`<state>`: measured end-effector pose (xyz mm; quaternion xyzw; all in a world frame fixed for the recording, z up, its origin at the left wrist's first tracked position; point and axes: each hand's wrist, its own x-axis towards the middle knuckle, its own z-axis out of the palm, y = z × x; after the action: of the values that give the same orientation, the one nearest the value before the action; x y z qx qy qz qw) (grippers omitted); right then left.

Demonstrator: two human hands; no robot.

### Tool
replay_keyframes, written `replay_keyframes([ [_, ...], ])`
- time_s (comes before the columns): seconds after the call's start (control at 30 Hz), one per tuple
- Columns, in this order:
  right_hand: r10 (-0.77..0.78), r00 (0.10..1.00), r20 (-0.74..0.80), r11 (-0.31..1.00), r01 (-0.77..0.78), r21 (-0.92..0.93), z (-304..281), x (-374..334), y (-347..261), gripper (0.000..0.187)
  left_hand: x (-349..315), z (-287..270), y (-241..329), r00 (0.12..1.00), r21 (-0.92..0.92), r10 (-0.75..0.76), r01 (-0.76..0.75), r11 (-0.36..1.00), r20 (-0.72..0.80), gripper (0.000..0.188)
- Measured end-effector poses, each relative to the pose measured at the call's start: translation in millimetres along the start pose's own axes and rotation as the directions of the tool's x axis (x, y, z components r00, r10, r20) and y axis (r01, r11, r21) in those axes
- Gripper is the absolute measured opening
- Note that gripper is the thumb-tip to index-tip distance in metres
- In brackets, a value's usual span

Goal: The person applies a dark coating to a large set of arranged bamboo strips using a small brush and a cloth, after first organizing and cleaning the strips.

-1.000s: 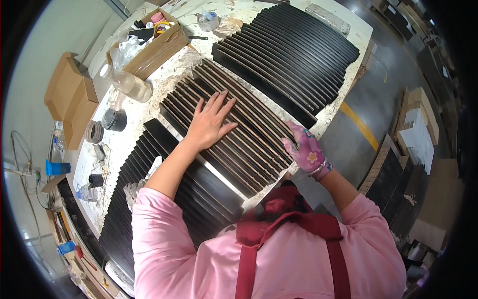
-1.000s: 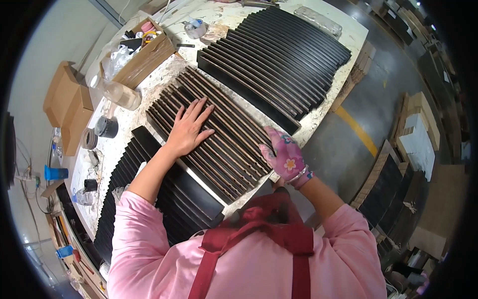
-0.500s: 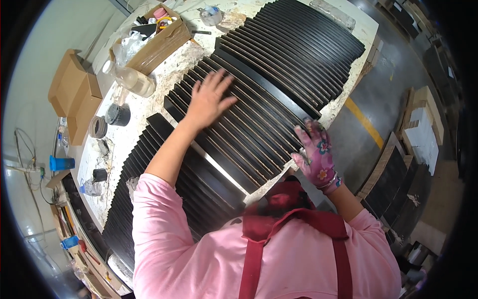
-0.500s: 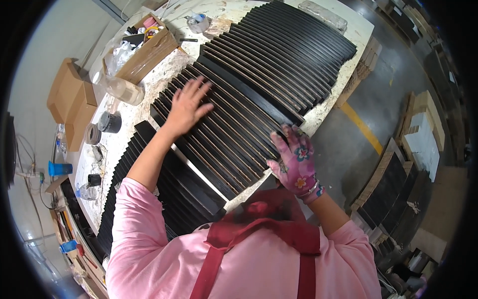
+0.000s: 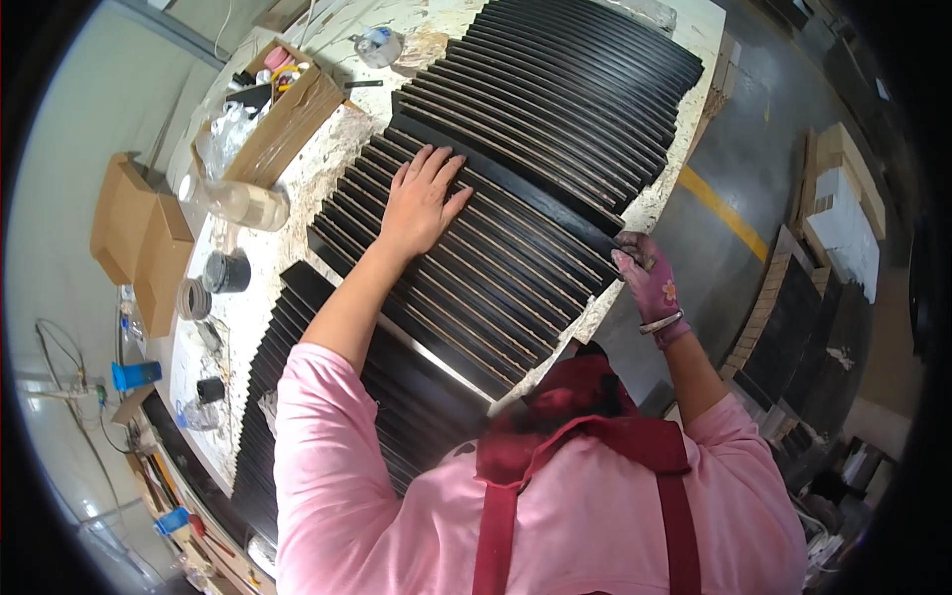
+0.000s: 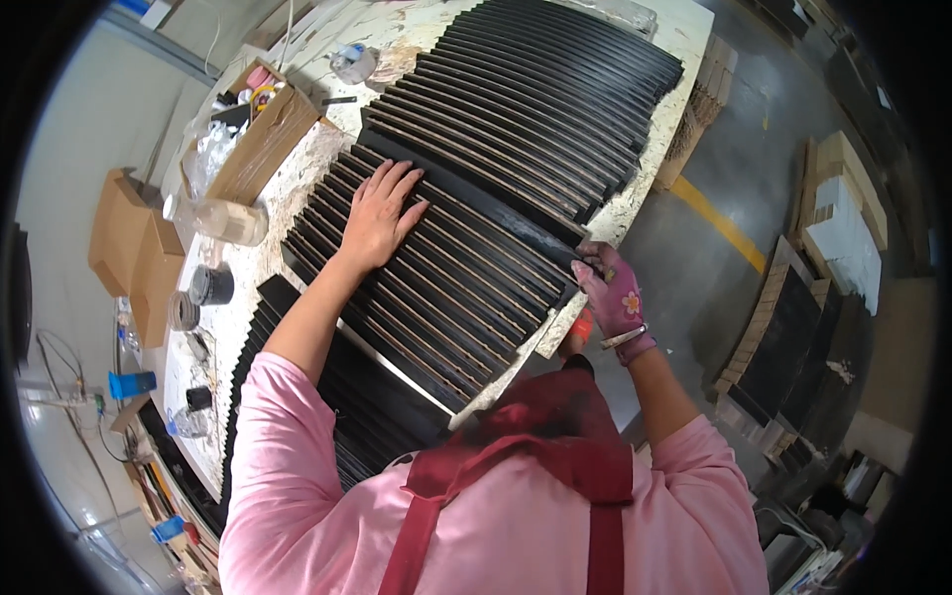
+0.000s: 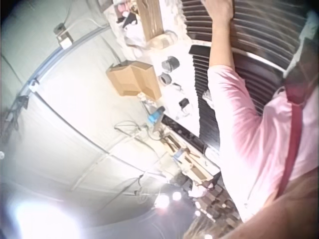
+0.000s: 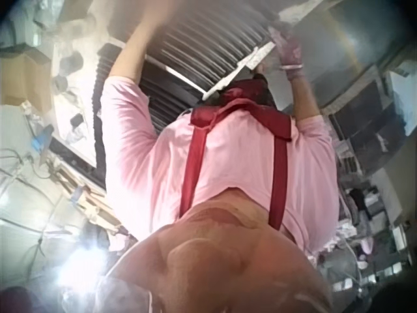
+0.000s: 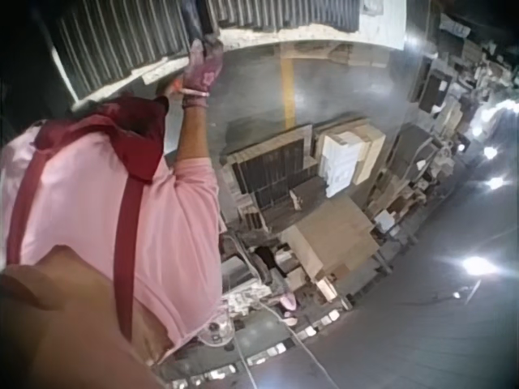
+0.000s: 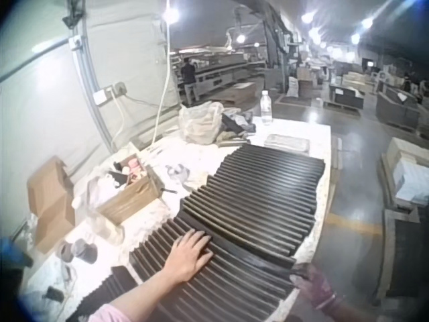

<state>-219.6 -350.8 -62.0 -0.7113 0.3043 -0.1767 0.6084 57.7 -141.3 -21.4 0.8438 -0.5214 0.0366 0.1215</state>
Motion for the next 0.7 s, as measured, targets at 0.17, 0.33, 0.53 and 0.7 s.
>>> replay_keyframes([
  [0.17,-0.068,0.998,-0.01,0.995,0.068,0.074,5.8,-1.7,-4.5,0.026,-0.7,-2.0,0.7,0.999,0.003,-0.019,0.019,1.0,-0.033,0.044],
  [0.33,-0.117,0.993,-0.015,0.993,0.118,0.019,3.2,3.3,-7.6,0.024,30.7,-5.5,-17.7,0.981,-0.091,-0.045,0.028,0.995,-0.191,0.045],
  [0.53,-0.203,0.978,-0.055,0.979,0.202,-0.017,4.3,6.8,-20.3,0.022,84.6,7.5,-62.0,0.95,0.039,-0.22,0.234,0.971,-0.223,0.06],
  [0.7,-0.206,0.979,0.005,0.972,0.205,-0.116,-0.9,9.1,-18.5,0.018,89.3,19.3,-101.6,0.899,-0.155,-0.438,0.433,0.888,0.002,0.077],
])
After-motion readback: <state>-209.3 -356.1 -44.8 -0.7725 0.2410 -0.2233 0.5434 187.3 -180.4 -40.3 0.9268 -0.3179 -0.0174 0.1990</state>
